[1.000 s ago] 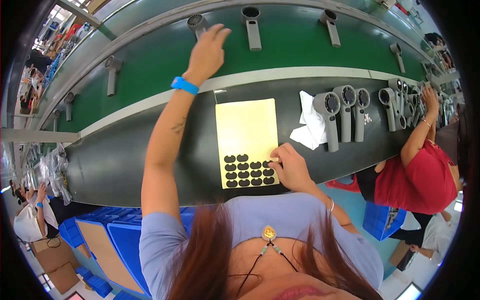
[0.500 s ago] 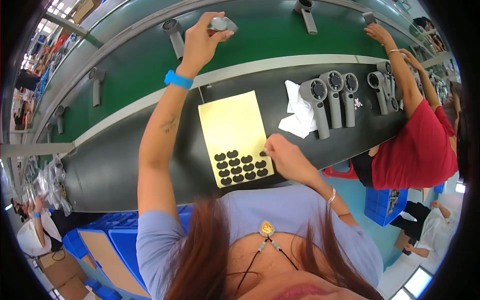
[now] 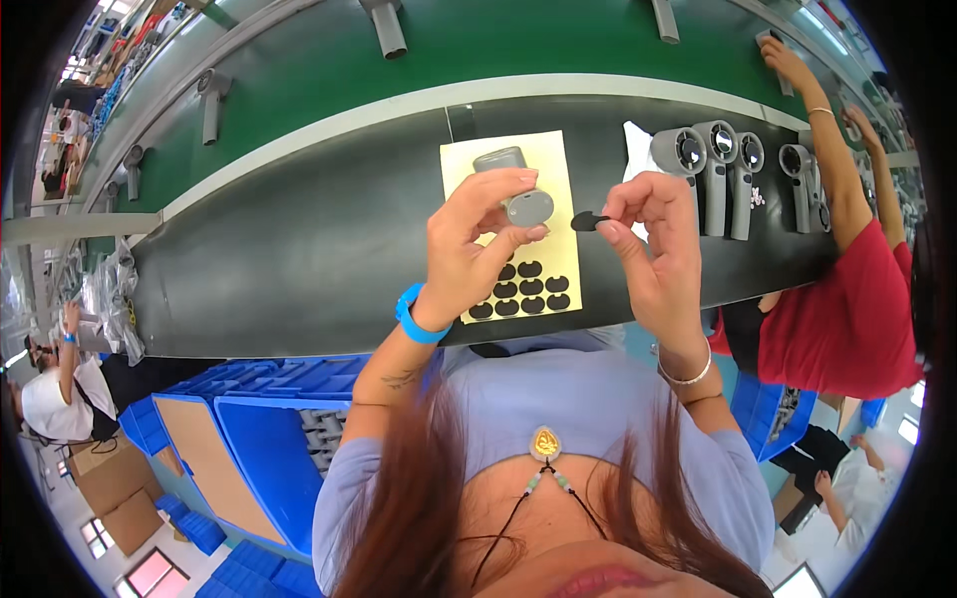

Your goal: The person takes handheld fan casings from a conveyor belt, peels adhesive pads from a sheet, and sticks the pads onto the base of the fan handles by hand.

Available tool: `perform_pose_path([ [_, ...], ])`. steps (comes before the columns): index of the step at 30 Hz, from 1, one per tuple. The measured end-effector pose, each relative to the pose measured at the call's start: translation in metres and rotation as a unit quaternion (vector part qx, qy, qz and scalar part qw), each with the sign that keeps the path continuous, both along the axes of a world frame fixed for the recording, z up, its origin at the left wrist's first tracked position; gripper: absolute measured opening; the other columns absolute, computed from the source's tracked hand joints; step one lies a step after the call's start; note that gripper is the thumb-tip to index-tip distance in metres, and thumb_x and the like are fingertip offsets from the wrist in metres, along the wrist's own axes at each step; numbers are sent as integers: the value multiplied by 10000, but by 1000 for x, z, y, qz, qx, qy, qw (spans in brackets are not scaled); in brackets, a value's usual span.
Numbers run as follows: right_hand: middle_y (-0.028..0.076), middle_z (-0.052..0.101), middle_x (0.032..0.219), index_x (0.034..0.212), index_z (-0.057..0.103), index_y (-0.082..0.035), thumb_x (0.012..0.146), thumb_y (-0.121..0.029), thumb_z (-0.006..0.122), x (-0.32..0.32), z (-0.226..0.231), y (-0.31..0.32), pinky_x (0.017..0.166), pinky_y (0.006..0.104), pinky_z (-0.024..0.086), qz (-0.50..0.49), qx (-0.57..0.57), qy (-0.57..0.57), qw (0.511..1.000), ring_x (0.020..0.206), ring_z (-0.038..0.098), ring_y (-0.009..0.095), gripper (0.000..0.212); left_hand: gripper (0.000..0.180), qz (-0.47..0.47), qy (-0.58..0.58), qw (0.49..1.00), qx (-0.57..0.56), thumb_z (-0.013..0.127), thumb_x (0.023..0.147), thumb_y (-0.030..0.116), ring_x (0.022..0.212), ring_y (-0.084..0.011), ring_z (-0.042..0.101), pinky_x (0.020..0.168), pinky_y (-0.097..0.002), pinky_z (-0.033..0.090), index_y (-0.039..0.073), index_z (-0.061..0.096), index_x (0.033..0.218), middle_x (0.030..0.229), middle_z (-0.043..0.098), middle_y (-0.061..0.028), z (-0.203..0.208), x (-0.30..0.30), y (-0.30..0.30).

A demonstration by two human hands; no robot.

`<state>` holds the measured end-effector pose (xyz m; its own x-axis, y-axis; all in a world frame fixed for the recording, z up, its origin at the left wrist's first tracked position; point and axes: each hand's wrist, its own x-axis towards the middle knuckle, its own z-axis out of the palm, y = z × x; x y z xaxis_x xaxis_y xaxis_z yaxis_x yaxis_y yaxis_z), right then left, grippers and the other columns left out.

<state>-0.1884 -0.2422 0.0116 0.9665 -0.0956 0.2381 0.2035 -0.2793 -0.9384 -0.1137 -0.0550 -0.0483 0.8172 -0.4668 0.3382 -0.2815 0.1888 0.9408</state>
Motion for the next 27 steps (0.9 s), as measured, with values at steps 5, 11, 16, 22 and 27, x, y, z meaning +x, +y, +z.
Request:
perform_pose_path([
  [5,51,529,943,1045,509,-13,858,61,603,0,12,4,801,253,421,10,-44,18,999,847,495,133,222,402,0,4,1000,10,604,820,-146,1070,-251,608,824,-359,607,-31,556,1202,1231,564,-160,1,-12,-5],
  [11,63,541,921,926,569,-8,845,71,599,4,9,-1,802,261,413,11,-68,-31,997,861,504,162,117,465,13,35,999,-21,615,744,-178,841,-129,625,731,-265,584,-12,603,1178,1214,582,-143,-2,-13,-11],
  [16,71,544,932,933,582,-8,869,54,580,6,4,-8,819,270,413,22,-15,-6,1000,875,512,169,89,463,5,57,998,-31,623,759,-168,846,-132,625,752,-270,588,-11,600,1194,1232,565,-145,-4,-12,-17],
  [22,55,547,923,1092,556,-11,875,20,597,6,3,-5,863,287,407,34,-17,46,998,873,510,151,223,460,-37,96,993,-64,670,795,-100,888,-166,648,789,-286,588,-12,583,1239,1290,519,-149,1,-14,-15],
  [27,44,558,883,1262,379,-32,856,7,631,9,0,-2,945,334,406,20,-40,42,998,953,567,161,480,461,-68,118,988,-66,671,815,-74,879,-168,654,791,-280,580,-13,575,1261,1319,499,-151,4,-15,-12],
])
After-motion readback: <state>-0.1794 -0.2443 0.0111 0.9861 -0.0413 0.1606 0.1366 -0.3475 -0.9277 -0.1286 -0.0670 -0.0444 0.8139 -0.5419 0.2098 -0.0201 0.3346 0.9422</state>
